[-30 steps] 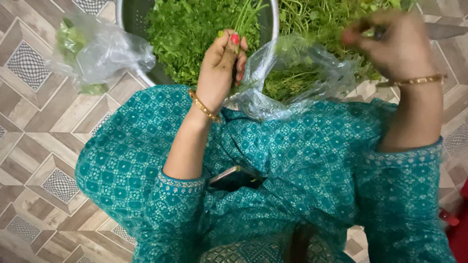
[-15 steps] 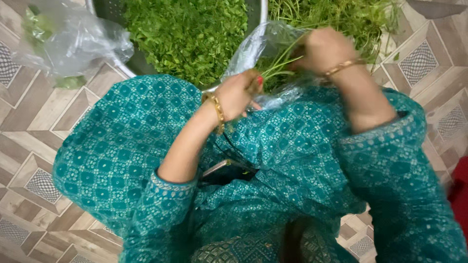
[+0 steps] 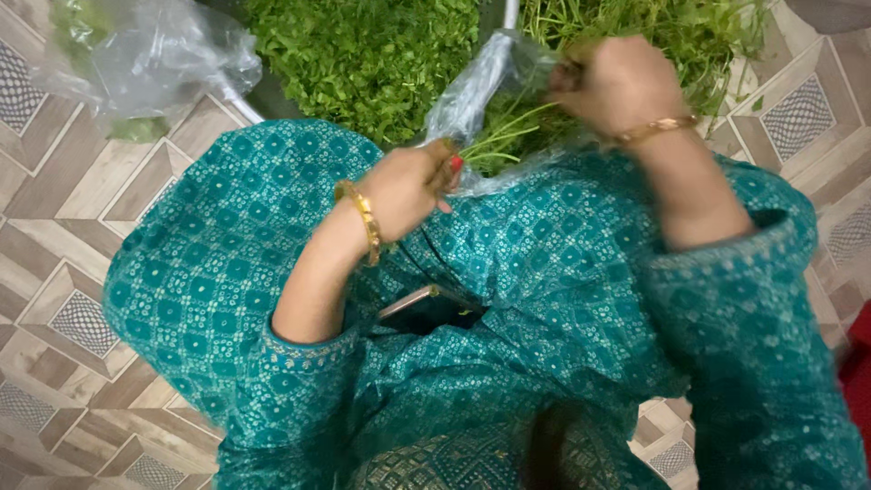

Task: The person sits on the floor and prepares leafy green vegetables. They use a knife to cut stems and leaves, placing the cut pieces into a metal colander. The person repeatedly picks up bunches of greens, cuts them, and adds them to the colander.

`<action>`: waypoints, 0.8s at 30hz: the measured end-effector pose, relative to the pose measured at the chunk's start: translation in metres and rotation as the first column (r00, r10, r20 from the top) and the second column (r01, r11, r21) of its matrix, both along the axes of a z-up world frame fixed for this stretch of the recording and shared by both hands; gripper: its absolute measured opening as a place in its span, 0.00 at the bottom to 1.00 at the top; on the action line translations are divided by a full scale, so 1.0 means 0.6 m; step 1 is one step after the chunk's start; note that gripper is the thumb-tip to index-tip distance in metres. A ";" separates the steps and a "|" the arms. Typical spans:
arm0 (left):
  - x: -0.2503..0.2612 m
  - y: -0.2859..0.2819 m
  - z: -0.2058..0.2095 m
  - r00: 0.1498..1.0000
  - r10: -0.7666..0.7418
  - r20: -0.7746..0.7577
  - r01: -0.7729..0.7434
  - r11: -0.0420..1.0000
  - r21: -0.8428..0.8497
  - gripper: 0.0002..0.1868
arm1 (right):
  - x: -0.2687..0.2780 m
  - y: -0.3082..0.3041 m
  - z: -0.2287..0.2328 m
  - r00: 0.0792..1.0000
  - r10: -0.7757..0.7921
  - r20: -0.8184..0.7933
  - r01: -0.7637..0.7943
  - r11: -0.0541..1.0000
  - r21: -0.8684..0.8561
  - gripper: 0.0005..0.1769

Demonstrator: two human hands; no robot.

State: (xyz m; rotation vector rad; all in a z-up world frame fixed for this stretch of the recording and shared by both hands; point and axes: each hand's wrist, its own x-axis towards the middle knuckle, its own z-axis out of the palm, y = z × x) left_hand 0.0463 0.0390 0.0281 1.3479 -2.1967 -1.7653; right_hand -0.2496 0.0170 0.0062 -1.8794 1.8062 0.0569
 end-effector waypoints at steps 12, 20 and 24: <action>0.035 -0.019 0.031 0.943 0.309 -0.120 -0.298 0.949 0.103 0.14 | 0.008 0.031 0.059 0.927 0.114 -0.358 -0.196 0.960 -0.201 0.19; 0.013 -0.044 -0.008 0.695 0.526 -0.490 -0.427 0.850 0.307 0.13 | -0.054 0.032 0.112 0.902 -0.364 0.233 0.393 0.915 -0.090 0.25; -0.007 -0.047 -0.025 0.611 0.639 -0.467 -0.509 0.769 0.386 0.12 | 0.027 0.017 0.082 0.965 -0.186 0.183 0.169 0.980 0.103 0.26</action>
